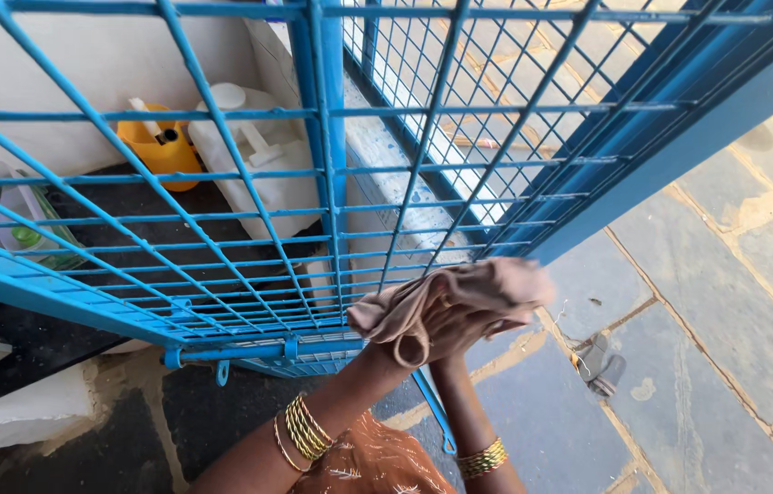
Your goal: The person wipes a blue metal mesh gate with a brown cloth, cleaning both the mesh and the vertical bars.
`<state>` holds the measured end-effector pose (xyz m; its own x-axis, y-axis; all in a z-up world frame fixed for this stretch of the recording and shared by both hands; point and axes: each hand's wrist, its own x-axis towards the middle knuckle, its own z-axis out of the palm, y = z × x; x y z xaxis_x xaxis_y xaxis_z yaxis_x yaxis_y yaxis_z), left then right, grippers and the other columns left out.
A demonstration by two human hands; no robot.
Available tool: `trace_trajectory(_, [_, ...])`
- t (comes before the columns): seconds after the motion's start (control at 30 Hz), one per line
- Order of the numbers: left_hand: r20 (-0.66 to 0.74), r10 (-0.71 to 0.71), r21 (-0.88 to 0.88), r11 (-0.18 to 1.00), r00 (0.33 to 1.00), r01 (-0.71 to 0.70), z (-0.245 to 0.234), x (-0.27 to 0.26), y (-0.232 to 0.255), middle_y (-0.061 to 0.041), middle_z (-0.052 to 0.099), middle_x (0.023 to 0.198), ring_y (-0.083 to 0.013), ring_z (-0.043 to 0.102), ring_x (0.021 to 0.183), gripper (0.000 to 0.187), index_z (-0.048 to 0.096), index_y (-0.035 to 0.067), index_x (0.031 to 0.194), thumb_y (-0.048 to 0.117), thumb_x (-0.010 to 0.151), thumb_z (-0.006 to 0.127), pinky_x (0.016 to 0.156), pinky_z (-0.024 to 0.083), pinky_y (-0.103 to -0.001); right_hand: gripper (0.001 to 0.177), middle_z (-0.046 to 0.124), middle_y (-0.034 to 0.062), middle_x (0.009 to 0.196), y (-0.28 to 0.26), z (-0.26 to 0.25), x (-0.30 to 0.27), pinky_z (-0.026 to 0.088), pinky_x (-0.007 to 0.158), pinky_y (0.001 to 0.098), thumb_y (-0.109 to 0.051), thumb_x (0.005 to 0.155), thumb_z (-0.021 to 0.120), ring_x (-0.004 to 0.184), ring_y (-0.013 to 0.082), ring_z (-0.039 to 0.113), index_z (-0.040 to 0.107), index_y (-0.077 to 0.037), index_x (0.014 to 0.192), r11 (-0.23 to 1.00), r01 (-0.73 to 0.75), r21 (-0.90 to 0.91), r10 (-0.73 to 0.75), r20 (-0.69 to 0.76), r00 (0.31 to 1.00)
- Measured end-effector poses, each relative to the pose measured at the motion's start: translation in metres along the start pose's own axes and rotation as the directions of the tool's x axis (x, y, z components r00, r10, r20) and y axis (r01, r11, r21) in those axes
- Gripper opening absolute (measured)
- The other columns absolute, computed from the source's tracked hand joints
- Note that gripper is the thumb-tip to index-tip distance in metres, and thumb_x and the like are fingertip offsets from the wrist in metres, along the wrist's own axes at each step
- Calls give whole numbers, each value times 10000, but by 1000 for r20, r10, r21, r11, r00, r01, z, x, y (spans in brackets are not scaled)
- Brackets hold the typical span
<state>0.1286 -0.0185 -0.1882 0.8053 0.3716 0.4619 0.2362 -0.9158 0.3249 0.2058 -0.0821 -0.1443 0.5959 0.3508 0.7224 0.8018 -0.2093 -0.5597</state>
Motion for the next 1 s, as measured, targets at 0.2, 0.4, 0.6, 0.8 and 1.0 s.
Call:
trace_trajectory(0.2, [183, -39, -490, 863, 982, 126, 37, -44, -13, -24, 548, 1497, -199, 492, 1403, 404, 526, 201, 1434, 345, 1057, 547, 1222, 354, -420, 836, 133, 302, 1650, 49, 23, -108, -6, 1247, 508, -352, 988, 534, 1561, 397, 39, 78, -39, 1615, 990, -64, -127, 91, 214, 973])
trace_trajectory(0.4, [-210, 232, 270, 947, 950, -172, 44, -76, -28, 13, 562, 1502, -172, 378, 1456, 489, 503, 291, 1504, 368, 1022, 520, 1239, 47, -539, 837, 161, 294, 1667, 92, 32, -175, 47, 1254, 474, -322, 988, 530, 1568, 405, 71, 68, -26, 1619, 957, -209, -203, 289, 558, 778])
trace_trajectory(0.6, [-254, 198, 250, 959, 947, -134, 12, -49, -32, -27, 516, 1469, -247, 279, 1566, 460, 460, 252, 1547, 347, 1104, 535, 1260, -43, -682, 840, 307, 250, 1557, 72, 52, -84, 184, 1206, 498, -408, 1032, 553, 1471, 360, 293, 70, 53, 1543, 999, 9, 31, -18, 301, 953])
trace_trajectory(0.8, [-537, 111, 297, 953, 836, 64, -126, 45, -11, -91, 435, 1504, -315, 237, 1567, 468, 437, 272, 1572, 339, 1124, 557, 1262, -21, -721, 646, 460, 237, 1428, -38, 22, 64, 325, 1109, 478, -377, 1039, 573, 1349, 363, 431, 321, 55, 1447, 985, 137, -102, -131, 66, 989])
trace_trajectory(1.0, [-662, 56, 298, 935, 747, 194, -189, 52, -29, -156, 355, 1539, -383, 195, 1568, 482, 413, 292, 1596, 330, 1145, 579, 1265, 2, -760, 506, 614, 224, 1299, -118, 26, 126, 465, 1012, 459, -346, 1046, 593, 1227, 366, 568, 571, 57, 1352, 969, 159, -191, -161, 5, 987])
